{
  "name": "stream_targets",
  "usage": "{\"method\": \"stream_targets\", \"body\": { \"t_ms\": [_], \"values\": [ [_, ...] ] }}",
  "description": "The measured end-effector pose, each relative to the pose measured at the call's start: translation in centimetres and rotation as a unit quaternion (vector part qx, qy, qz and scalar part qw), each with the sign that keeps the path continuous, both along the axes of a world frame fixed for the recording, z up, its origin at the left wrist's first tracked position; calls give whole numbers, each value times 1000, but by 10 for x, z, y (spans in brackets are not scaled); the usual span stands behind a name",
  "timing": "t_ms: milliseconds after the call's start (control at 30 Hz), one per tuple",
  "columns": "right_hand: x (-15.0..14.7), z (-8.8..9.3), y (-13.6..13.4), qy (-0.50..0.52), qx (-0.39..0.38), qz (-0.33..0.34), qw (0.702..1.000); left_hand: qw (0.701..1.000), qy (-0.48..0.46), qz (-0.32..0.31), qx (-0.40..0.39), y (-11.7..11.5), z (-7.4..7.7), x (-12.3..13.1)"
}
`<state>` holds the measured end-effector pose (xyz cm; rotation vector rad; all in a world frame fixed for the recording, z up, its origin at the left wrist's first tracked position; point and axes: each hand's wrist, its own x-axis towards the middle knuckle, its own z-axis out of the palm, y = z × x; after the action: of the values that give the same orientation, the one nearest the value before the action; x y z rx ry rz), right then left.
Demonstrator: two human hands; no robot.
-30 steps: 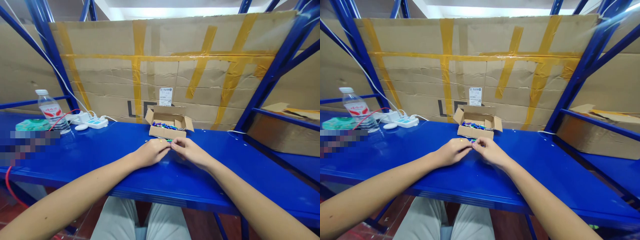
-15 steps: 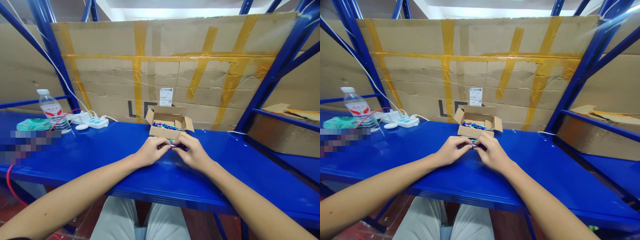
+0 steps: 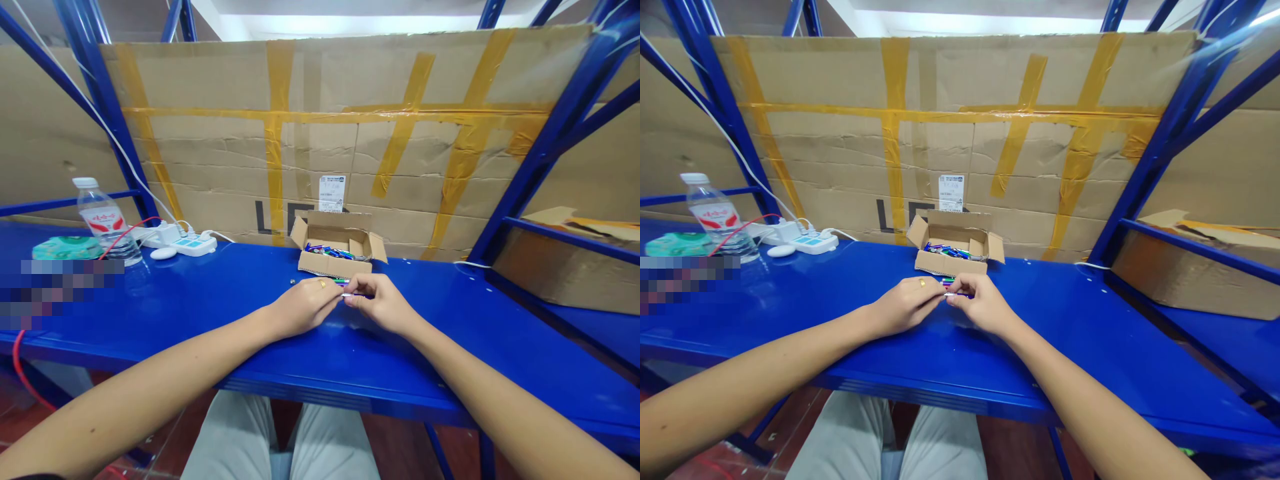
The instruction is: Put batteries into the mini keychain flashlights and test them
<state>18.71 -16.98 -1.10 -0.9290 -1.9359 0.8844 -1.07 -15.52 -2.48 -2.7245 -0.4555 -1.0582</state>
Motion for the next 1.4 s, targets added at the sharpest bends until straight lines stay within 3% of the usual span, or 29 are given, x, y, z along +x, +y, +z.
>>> {"method": "stream_targets", "body": {
  "t_ms": [400,700,767,900,1033,1167,1400],
  "values": [
    [4,7,5,7,-8,-18,1000,993,-66,38,-85,3,4,4],
    [7,6,10,31,-58,-23,998,980,-99,47,-166,5,3,4],
    [7,4,11,20,-23,-27,999,976,-100,52,-184,5,3,4],
    [8,3,11,-40,127,-39,990,957,-122,71,-255,4,5,5],
    [10,0,11,-107,232,-47,966,901,-162,76,-395,2,7,8],
    [12,-4,10,-156,247,-50,955,844,-202,50,-495,4,6,8],
    [16,-5,7,-204,285,-19,936,820,-189,-2,-541,6,4,5]
  ]
}}
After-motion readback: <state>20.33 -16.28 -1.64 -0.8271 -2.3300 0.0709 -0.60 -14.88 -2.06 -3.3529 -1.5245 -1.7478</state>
